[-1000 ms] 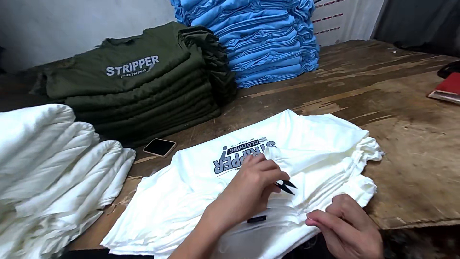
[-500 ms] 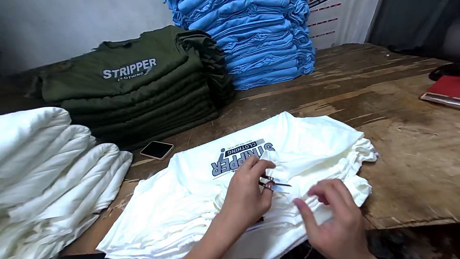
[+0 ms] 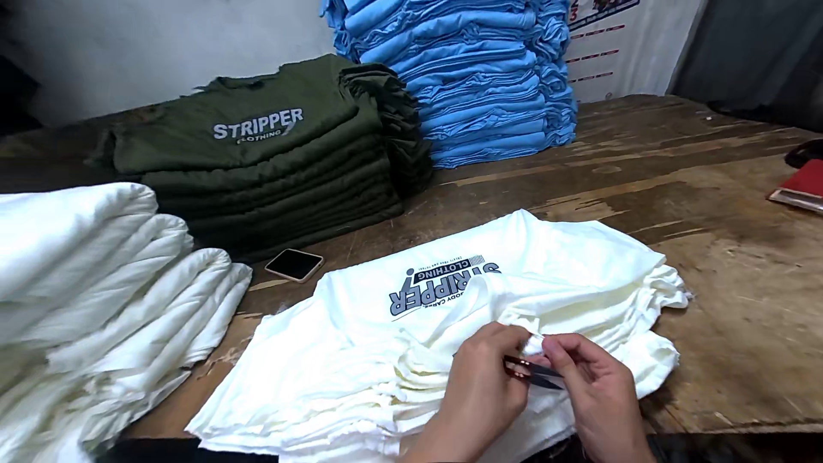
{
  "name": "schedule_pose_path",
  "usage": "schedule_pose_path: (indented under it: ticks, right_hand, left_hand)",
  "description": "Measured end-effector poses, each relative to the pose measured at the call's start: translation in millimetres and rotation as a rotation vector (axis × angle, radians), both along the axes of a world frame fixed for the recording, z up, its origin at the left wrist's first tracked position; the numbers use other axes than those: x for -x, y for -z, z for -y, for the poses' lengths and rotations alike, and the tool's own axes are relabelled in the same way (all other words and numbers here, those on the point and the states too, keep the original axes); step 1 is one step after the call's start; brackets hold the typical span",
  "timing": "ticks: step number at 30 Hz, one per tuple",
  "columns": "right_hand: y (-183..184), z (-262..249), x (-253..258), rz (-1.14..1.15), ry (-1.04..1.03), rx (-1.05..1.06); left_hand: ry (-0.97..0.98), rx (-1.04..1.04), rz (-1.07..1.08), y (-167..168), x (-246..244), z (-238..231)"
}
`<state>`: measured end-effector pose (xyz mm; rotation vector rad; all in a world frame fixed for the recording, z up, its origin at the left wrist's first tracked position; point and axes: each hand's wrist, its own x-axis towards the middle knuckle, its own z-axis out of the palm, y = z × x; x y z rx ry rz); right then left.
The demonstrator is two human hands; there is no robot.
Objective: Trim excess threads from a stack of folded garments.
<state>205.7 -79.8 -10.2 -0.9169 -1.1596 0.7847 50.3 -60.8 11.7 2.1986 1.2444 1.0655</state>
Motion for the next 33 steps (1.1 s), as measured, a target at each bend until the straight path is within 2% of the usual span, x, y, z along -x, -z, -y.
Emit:
schedule_pose_path:
  ticks: [4,6,8,12,16,19,22,26,28,30,33]
  right_hand:
    - [3,5,-8,-0.004,-0.093,-0.055]
    - [12,5,-14,0.047,-0.133,-0.127]
    - [22,4,-17,0.226,-0.122,-0.221]
    - [28,2,-13,0.537,-0.045,-0.409]
    - [26,-1,0,0.63,0.136,-0.466]
    - [19,-5,2,0.686,0.208,-0.465]
    - [3,-10,-3,0.767,0.265,-0.447]
    - [-15,-17,-8,1.067,0.269,-0.392]
    - [-9,-17,-8,1.048,0.317,-0.424]
    - [-1,-12,-11,0.859,0.363,-0.486]
    - [5,-3,-15,0.599,0.413,-0.479]
  left_hand:
    - [-0.187,-0.478,0.005,17,-6,7]
    - [-0.251,-0.59,-0.038,23,-3,15]
    - [-0.305,-0.631,-0.06,28,1,25]
    - [-0.252,-0.518,0.002,24,7,48]
    - [-0.022,-0.375,0.08,14,7,57]
    - [0.06,-0.305,0.161,5,15,51]
    - [-0.024,-0.3,0.213,1,24,44]
    - [-0.21,-0.292,0.187,12,31,31]
    - [-0.249,-0.244,0.166,15,33,27]
    - [-0.215,-0.205,0.146,15,36,23]
    - [-0.007,-0.208,0.046,9,43,27]
